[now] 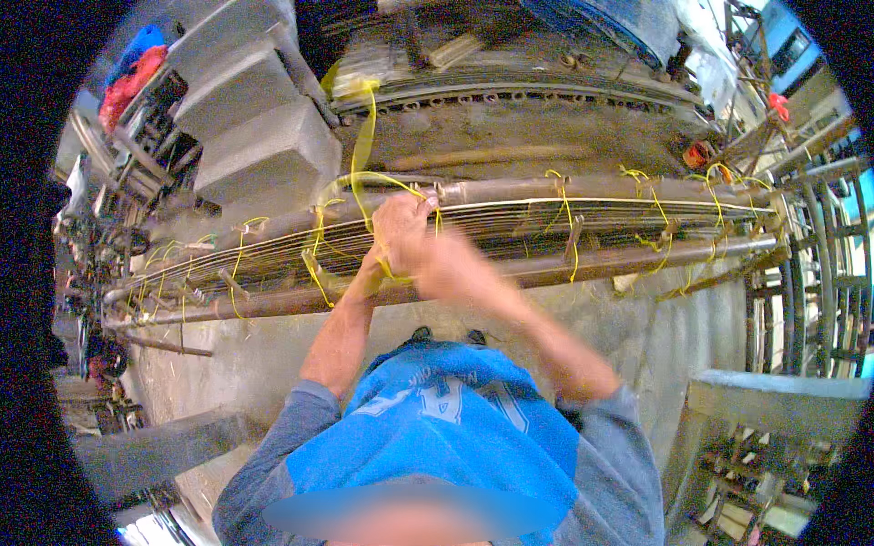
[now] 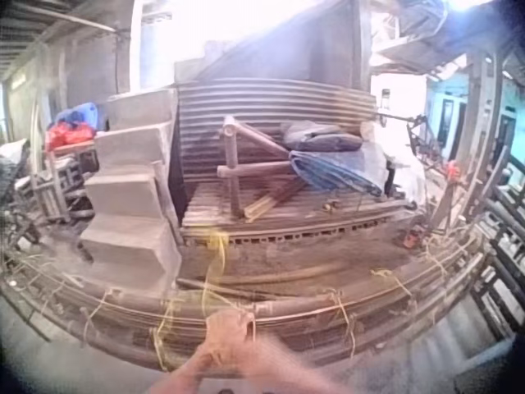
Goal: The person repeatedly ties yellow plastic string around a bundle of bamboo rods resting on a metal frame. They loop and knot the string at multiple points along the bundle, occasionally picking up additional rods from the floor and adding them to the bundle before continuing to tie.
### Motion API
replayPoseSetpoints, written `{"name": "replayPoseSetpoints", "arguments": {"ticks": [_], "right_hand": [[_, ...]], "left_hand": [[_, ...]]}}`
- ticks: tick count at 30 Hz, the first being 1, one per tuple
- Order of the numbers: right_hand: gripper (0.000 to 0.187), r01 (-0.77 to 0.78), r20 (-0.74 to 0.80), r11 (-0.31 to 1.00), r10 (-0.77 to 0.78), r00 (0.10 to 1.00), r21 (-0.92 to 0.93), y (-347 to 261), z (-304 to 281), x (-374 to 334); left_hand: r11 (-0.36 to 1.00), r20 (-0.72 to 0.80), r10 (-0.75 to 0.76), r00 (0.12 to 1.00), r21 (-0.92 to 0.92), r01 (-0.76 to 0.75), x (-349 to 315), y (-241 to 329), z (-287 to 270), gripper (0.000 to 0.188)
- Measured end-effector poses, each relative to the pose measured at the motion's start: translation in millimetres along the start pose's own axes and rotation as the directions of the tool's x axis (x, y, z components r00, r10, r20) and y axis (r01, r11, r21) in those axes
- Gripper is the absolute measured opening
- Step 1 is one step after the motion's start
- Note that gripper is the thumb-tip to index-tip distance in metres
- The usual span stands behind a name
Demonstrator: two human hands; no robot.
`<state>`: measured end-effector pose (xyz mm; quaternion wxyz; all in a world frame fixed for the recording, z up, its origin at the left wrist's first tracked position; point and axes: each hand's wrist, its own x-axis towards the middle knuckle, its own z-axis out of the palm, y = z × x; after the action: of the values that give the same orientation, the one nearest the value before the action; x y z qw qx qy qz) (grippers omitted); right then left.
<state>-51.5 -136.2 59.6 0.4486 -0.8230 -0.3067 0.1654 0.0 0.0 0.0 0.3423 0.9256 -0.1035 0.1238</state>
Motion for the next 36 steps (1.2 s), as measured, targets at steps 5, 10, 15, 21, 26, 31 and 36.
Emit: {"name": "replayPoseSetpoints", "arguments": {"ticks": [5, 10, 15, 21, 26, 31, 36], "right_hand": [[0.011, 0.293, -0.323, 0.942, -0.332, 0.886, -0.165, 21.8, 51.5, -36.3], [0.007, 0.315, -0.244, 0.919, -0.370, 0.896, -0.237, 38.6, 50.3, -41.7], [0.013, 0.259, -0.190, 0.832, -0.392, 0.900, -0.490, 16.5, 51.5, -54.9], [0.017, -0.106, -0.428, 0.966, -0.007, 0.904, -0.238, -27.8, 138.4, 9.3], [0.022, -0.375, -0.298, 0.902, 0.426, 0.854, 0.214, -99.4, 127.2, 81.8], [0.025, -0.005, -0.252, 0.885, -0.128, 0.959, -0.466, -83.5, 62.9, 199.7], [0.021, -0.299, -0.039, 0.920, 0.299, 0.953, -0.253, -44.7, 55.8, 226.5]], "left_hand": [[0.919, 0.071, 0.216, 0.974, -0.352, -0.178, 60.5, -2.9, -20.6, 0.033], [0.977, 0.342, -0.196, 0.919, 0.146, 0.154, 130.4, -44.8, 60.3, 0.017], [0.716, 0.420, -0.134, 0.898, -0.585, 0.381, 225.1, -132.4, -28.7, 0.021], [0.884, -0.356, -0.346, 0.868, 0.187, 0.429, 193.2, -146.7, -278.8, 0.049], [0.916, 0.610, 0.070, 0.789, 0.274, -0.293, 6.0, -119.9, -188.1, 0.018], [0.996, 0.233, 0.088, 0.969, -0.010, -0.088, -39.2, -121.0, -123.0, 0.028], [0.997, 0.320, -0.060, 0.946, 0.058, 0.044, -27.0, -118.4, -124.3, 0.031]]}}
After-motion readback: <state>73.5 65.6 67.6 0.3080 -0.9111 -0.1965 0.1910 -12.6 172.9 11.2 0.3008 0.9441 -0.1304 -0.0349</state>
